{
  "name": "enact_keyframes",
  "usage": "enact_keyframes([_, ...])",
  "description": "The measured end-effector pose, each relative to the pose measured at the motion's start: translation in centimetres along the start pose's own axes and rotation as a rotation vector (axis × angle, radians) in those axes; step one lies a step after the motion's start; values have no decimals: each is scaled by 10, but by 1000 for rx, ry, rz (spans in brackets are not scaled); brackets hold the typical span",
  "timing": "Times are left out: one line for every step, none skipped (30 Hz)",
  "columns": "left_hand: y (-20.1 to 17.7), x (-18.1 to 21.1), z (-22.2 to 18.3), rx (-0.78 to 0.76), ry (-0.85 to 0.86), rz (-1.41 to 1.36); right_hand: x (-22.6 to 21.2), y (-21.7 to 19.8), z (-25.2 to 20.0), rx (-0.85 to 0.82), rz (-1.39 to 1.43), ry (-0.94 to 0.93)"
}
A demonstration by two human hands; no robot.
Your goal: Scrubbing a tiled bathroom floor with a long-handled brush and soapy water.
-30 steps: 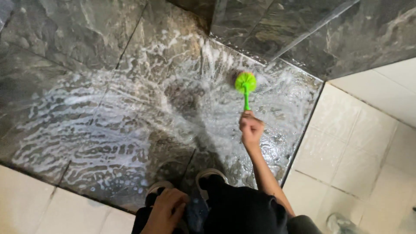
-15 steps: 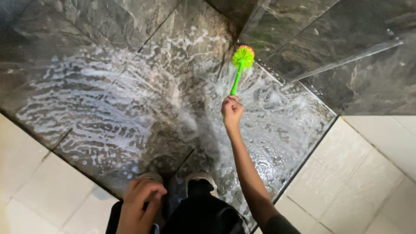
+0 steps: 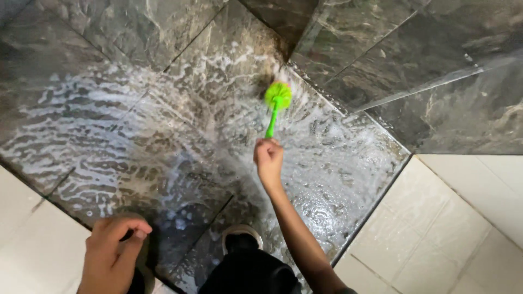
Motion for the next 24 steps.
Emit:
enact_keyframes([1, -4, 2, -13, 5, 3, -8, 0, -16, 13, -4, 4])
enact_keyframes([5, -3, 8, -8, 77, -8, -28, 6, -26, -114, -157, -250])
enact_keyframes([7, -3, 14, -2, 149, -20, -46, 15, -40, -250, -311, -497])
enact_keyframes([10, 2, 18, -15, 154, -27, -31, 14, -17, -243, -325, -494])
enact_keyframes([14, 6, 22, -53, 173, -2, -10, 6, 9, -156, -162, -331])
enact_keyframes([16, 10, 24, -89, 187, 24, 13, 1, 32, -70, 2, -166])
enact_keyframes([20, 5, 24, -100, 188, 19, 12, -4, 40, -64, -8, -163])
enact_keyframes([23, 2, 27, -139, 199, -1, 14, -6, 54, -33, 10, -88])
enact_keyframes([26, -2, 32, -179, 210, -20, 16, -7, 69, -4, 28, -13])
enact_keyframes([27, -6, 37, -181, 212, -21, 6, -1, 55, -1, 26, -14])
enact_keyframes([29, -11, 43, -222, 222, -36, -3, 4, 42, 29, 100, -6])
enact_keyframes([32, -17, 45, -271, 226, -53, -12, 8, 23, 63, 169, 10])
enact_keyframes([34, -24, 48, -282, 223, -54, -13, 12, 15, 69, 162, 17])
enact_keyframes([39, -28, 55, -296, 264, -35, -22, 24, 14, -99, 10, -120])
enact_keyframes([43, -31, 62, -310, 304, -16, -29, 38, 10, -271, -142, -249])
enact_keyframes([53, -33, 72, -314, 301, -21, -20, 40, 32, -272, -148, -245])
enact_keyframes([67, -37, 80, -426, 247, -33, -4, 35, 56, -139, -121, -75])
enact_keyframes([78, -42, 91, -527, 197, -38, 13, 36, 81, -10, -83, 89])
enact_keyframes([79, -27, 109, -521, 197, -38, 21, 25, 90, -14, -79, 86])
enact_keyframes([85, -10, 128, -614, 233, -9, 27, 15, 105, -1, -33, 36])
enact_keyframes([91, 8, 147, -705, 268, 21, 33, 5, 121, 12, 14, -13])
enact_keyframes([108, 20, 171, -700, 274, 19, 20, 4, 116, 10, 13, -22])
enact_keyframes([126, 32, 195, -693, 275, 46, 6, -1, 112, 54, 134, -65])
enact_keyframes([145, 43, 214, -695, 272, 72, -7, -8, 102, 103, 250, -101])
Point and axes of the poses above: each hand's wrist, its own z-axis towards the middle knuckle, its own y-axis out of the palm, x = y × z, the point moved 5 cm from there along z, towards the middle knuckle, and after that the axes turned 6 degrees about -y, right-handed, at the moved point
